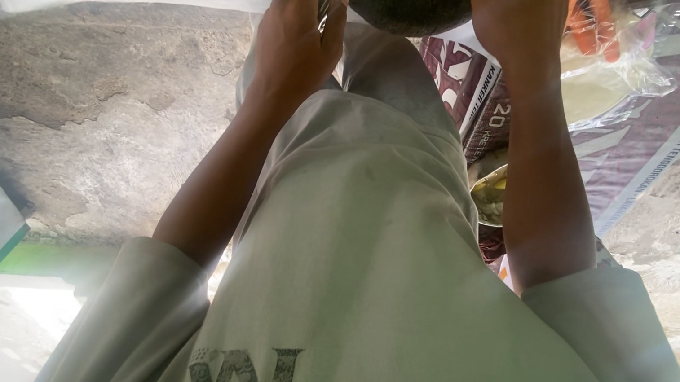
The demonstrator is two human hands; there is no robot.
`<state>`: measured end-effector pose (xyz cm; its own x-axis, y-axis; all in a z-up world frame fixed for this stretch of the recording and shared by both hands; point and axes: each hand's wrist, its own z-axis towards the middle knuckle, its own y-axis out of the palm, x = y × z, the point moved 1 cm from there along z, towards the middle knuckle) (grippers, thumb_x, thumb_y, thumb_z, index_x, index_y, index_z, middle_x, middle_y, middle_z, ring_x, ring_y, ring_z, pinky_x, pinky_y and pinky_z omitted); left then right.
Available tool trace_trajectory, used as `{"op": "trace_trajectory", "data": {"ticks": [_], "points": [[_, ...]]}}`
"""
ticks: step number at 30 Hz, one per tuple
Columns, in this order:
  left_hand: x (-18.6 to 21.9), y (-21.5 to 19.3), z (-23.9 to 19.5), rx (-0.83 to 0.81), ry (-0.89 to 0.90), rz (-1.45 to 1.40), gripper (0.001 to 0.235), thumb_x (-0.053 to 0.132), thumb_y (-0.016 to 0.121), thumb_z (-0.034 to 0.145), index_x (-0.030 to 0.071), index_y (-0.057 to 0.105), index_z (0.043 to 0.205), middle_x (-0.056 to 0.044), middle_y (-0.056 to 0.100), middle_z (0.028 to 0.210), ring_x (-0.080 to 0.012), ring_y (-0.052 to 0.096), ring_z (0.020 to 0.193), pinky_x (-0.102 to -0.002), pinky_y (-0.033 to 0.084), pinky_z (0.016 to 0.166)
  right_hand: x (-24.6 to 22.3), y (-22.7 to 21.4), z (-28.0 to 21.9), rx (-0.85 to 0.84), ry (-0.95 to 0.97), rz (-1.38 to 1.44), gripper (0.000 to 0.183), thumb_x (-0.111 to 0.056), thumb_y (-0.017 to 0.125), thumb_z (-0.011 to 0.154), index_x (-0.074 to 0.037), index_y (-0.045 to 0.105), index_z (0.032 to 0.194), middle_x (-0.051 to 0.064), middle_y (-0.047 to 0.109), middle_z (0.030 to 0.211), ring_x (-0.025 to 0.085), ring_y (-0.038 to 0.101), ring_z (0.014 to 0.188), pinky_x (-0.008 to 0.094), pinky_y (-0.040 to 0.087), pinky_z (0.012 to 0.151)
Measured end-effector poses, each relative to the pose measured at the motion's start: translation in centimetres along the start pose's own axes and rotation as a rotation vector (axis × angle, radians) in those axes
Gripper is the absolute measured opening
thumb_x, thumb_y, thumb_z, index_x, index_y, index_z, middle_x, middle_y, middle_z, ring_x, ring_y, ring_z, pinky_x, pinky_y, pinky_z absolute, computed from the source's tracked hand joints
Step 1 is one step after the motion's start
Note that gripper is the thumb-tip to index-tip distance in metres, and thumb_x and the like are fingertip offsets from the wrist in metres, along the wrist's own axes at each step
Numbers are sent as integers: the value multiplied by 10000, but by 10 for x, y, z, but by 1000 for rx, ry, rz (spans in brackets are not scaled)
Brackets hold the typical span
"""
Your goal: The person uses a pestle and mortar to grind a yellow vegetable, likely ginger, into a paste. They repeatedly press and scrape the contents with the pestle and a spoon to mix and refine the texture.
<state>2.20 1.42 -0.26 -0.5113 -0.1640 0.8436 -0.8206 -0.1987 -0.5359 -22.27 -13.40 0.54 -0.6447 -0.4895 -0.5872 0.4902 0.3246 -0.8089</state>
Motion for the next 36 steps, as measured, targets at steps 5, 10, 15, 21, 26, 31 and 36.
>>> {"op": "trace_trajectory", "data": {"ticks": [5,10,15,21,26,31,36], "points": [[-4,-5,4,-39,-100,4,220,103,609,1060,60,498,1245,-169,752,887,-294,766,698,-410,568,547,-15,7,-18,-63,123,-46,90,-7,535,1073,-32,604,1125,147,713,935,363,720,844,494,524,720],[-8,-1,0,-15,-35,5,220,119,602,1079,74,494,1266,-166,750,942,-277,760,717,-368,577,549,-21,10,-35,-79,58,-207,203,-2,579,1043,-54,542,1236,194,628,1084,428,671,765,509,510,626],[-11,1,2,-38,-106,16,211,151,636,1075,93,507,1232,-146,749,822,-288,751,657,-413,511,511,-19,18,-19,-104,34,-280,267,-9,615,1014,-54,538,1266,184,594,1168,439,682,785,533,532,645],[-11,0,-2,24,-5,31,243,140,636,1071,82,485,1252,-169,745,887,-333,745,704,-416,534,536,-17,18,-21,-137,-18,-300,415,19,622,986,-30,540,1390,220,588,1326,440,691,753,513,555,638],[-12,6,-6,0,2,53,225,127,628,1081,104,487,1255,-157,762,920,-320,761,720,-408,552,539,-8,23,-24,-177,-36,-453,436,0,642,935,-25,578,1366,228,623,1193,411,672,687,511,533,596],[-8,7,-5,4,5,6,260,129,632,1073,105,480,1282,-173,768,947,-332,773,749,-412,572,563,-5,14,-22,-109,-81,-355,287,12,614,955,-38,629,1238,191,669,1002,403,674,779,513,508,658],[-7,4,-8,40,-27,28,270,140,642,1057,110,484,1275,-178,767,931,-366,770,768,-448,571,585,-11,8,-20,-18,8,-57,184,54,528,1006,-27,651,1118,156,692,962,399,686,921,509,506,785]]}}
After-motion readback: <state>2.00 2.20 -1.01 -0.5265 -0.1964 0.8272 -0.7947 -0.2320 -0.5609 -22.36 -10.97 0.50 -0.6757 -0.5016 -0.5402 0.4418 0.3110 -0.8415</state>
